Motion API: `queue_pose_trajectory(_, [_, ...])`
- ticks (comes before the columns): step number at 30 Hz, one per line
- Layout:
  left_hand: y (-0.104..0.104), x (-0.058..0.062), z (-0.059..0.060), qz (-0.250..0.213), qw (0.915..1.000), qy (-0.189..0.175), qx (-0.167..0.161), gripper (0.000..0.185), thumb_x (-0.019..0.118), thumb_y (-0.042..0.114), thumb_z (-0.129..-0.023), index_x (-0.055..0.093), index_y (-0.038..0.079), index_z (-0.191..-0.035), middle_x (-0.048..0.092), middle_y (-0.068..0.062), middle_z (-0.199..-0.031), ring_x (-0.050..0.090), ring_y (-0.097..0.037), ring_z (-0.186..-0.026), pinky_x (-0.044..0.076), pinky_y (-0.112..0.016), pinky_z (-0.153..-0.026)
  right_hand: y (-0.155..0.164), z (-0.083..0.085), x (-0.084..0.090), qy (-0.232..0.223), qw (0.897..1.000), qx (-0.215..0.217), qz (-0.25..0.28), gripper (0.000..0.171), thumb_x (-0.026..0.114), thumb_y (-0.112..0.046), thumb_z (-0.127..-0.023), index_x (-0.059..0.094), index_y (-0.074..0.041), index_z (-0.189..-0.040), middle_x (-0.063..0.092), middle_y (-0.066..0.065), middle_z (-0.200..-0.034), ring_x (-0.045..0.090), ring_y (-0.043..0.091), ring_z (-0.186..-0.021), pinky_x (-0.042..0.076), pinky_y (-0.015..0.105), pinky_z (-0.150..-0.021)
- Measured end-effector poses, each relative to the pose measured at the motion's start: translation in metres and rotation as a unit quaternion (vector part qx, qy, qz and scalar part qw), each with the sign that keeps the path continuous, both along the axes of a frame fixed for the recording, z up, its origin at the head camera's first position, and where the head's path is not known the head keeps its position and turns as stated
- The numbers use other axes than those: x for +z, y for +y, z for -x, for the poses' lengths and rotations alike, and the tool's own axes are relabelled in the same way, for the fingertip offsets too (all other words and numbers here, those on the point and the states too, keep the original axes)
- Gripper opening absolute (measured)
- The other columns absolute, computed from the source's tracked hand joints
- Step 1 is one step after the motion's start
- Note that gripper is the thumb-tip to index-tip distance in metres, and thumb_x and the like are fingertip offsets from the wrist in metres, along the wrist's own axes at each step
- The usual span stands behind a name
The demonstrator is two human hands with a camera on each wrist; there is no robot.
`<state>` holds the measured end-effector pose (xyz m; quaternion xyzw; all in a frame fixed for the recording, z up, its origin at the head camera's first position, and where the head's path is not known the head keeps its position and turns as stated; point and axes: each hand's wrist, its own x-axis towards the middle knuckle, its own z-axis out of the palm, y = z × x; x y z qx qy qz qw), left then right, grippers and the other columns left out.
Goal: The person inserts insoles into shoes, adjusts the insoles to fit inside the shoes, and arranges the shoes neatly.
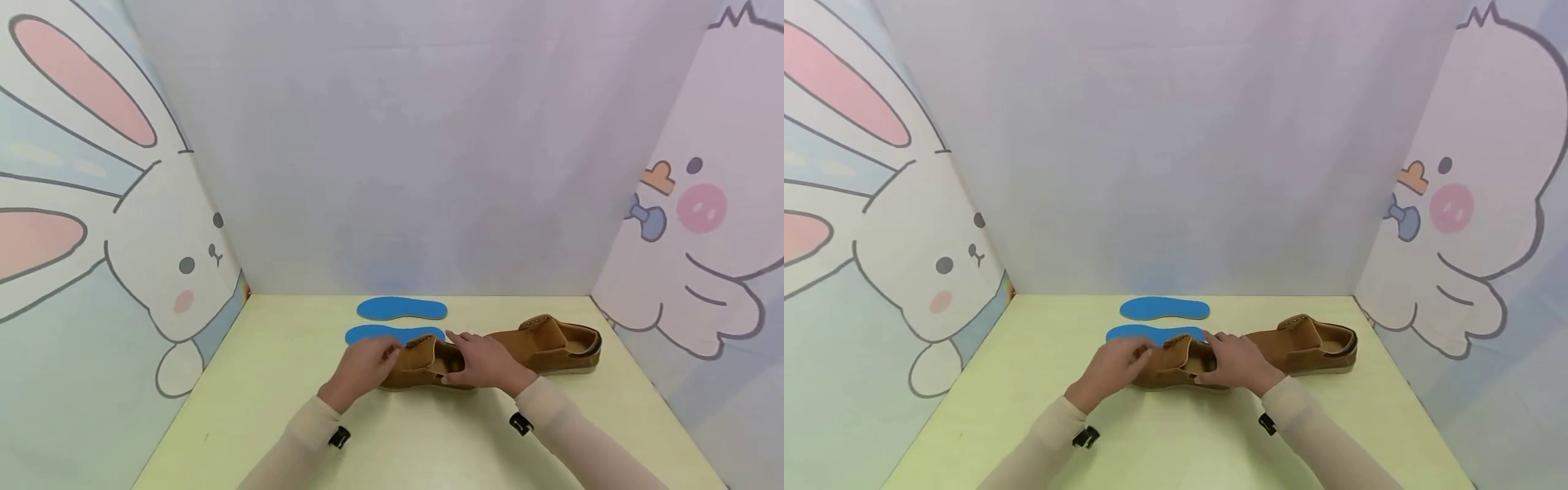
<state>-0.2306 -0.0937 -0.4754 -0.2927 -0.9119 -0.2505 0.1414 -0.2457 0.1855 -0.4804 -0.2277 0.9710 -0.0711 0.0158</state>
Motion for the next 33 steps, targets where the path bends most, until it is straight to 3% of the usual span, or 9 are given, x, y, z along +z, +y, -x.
queue_pose_trajectory(2, [0.02, 0.007, 0.005, -0.005, 0.9998, -0.005, 0.021, 0.021, 0.063, 0.029, -0.102, 0.074, 0.013, -0.11, 0.065, 0.01, -0.076, 0.051, -0.001, -0.059, 0.046, -0.021, -0.053, 0.003, 0.0, -0.003, -0.014, 1.0, -0.007, 0.021, 0.096, 0.077, -0.063, -0.08, 0.046, -0.009, -0.153, 0.059, 0.017, -0.137, 0.065, 0.034, -0.109, 0.053, 0.052, -0.09])
queue_pose_trajectory(5, [0.046, 0.015, 0.009, -0.007, 0.9962, -0.044, 0.075, 0.036, 0.06, 0.048, -0.101, 0.07, 0.014, -0.107, 0.057, 0.011, -0.064, 0.049, -0.005, -0.051, 0.042, -0.025, -0.046, 0.003, 0.0, -0.008, -0.021, 0.999, -0.009, 0.041, 0.093, 0.08, -0.058, -0.081, 0.048, -0.006, -0.151, 0.06, 0.016, -0.135, 0.065, 0.032, -0.107, 0.054, 0.05, -0.088])
queue_pose_trajectory(8, [0.064, 0.019, 0.012, 0.011, 0.9869, -0.1, 0.126, 0.054, 0.058, 0.063, -0.096, 0.063, 0.011, -0.108, 0.052, 0.006, -0.06, 0.048, -0.012, -0.047, 0.04, -0.03, -0.041, 0.0, 0.0, -0.012, -0.018, 0.999, -0.007, 0.049, 0.09, 0.081, -0.056, -0.08, 0.051, -0.007, -0.149, 0.062, 0.013, -0.132, 0.065, 0.029, -0.106, 0.055, 0.049, -0.087])
queue_pose_trajectory(12, [0.075, 0.017, 0.014, 0.068, 0.9738, -0.154, 0.153, 0.073, 0.064, 0.068, -0.089, 0.06, 0.004, -0.123, 0.054, 0.0, -0.065, 0.051, -0.015, -0.05, 0.044, -0.034, -0.045, -0.002, 0.001, -0.016, -0.017, 0.998, -0.002, 0.058, 0.09, 0.081, -0.056, -0.08, 0.051, -0.007, -0.149, 0.062, 0.012, -0.132, 0.065, 0.028, -0.107, 0.055, 0.048, -0.086])
queue_pose_trajectory(15, [0.078, 0.013, 0.016, 0.097, 0.9679, -0.166, 0.161, 0.072, 0.068, 0.063, -0.089, 0.06, 0.002, -0.125, 0.054, -0.002, -0.066, 0.052, -0.016, -0.051, 0.044, -0.033, -0.046, -0.003, 0.001, -0.017, -0.016, 0.998, -0.004, 0.056, 0.091, 0.081, -0.057, -0.08, 0.051, -0.007, -0.149, 0.061, 0.012, -0.134, 0.064, 0.029, -0.109, 0.055, 0.048, -0.087])
queue_pose_trajectory(22, [0.072, 0.016, 0.016, 0.042, 0.9738, -0.165, 0.151, 0.026, 0.067, 0.029, -0.094, 0.057, 0.008, -0.082, 0.045, -0.001, -0.055, 0.044, -0.015, -0.043, 0.032, -0.028, -0.039, 0.001, -0.002, -0.016, -0.005, 0.999, 0.0, 0.044, 0.089, 0.081, -0.056, -0.081, 0.051, -0.008, -0.149, 0.061, 0.013, -0.135, 0.065, 0.032, -0.111, 0.053, 0.051, -0.092])
queue_pose_trajectory(27, [0.065, 0.024, 0.017, -0.014, 0.9768, -0.166, 0.134, 0.027, 0.062, 0.012, -0.093, 0.054, 0.01, -0.067, 0.042, 0.001, -0.051, 0.039, -0.013, -0.04, 0.028, -0.025, -0.038, 0.005, -0.005, -0.014, 0.007, 1.0, 0.007, 0.03, 0.089, 0.082, -0.053, -0.081, 0.051, -0.006, -0.149, 0.062, 0.015, -0.134, 0.066, 0.034, -0.108, 0.051, 0.052, -0.093])
queue_pose_trajectory(30, [0.059, 0.026, 0.018, -0.047, 0.9736, -0.183, 0.128, 0.033, 0.06, 0.008, -0.094, 0.055, 0.011, -0.062, 0.041, 0.002, -0.048, 0.035, -0.011, -0.038, 0.027, -0.024, -0.036, 0.007, -0.007, -0.013, 0.009, 0.999, 0.009, 0.032, 0.088, 0.084, -0.05, -0.08, 0.051, -0.005, -0.148, 0.062, 0.016, -0.133, 0.066, 0.035, -0.106, 0.051, 0.053, -0.093])
queue_pose_trajectory(33, [0.05, 0.024, 0.021, -0.065, 0.9702, -0.193, 0.132, 0.045, 0.06, 0.006, -0.093, 0.045, 0.016, -0.052, 0.03, 0.005, -0.043, 0.024, -0.009, -0.037, 0.021, -0.024, -0.036, 0.009, -0.008, -0.012, 0.006, 0.999, 0.011, 0.035, 0.089, 0.085, -0.048, -0.08, 0.05, -0.004, -0.149, 0.061, 0.017, -0.134, 0.065, 0.036, -0.107, 0.05, 0.054, -0.094])
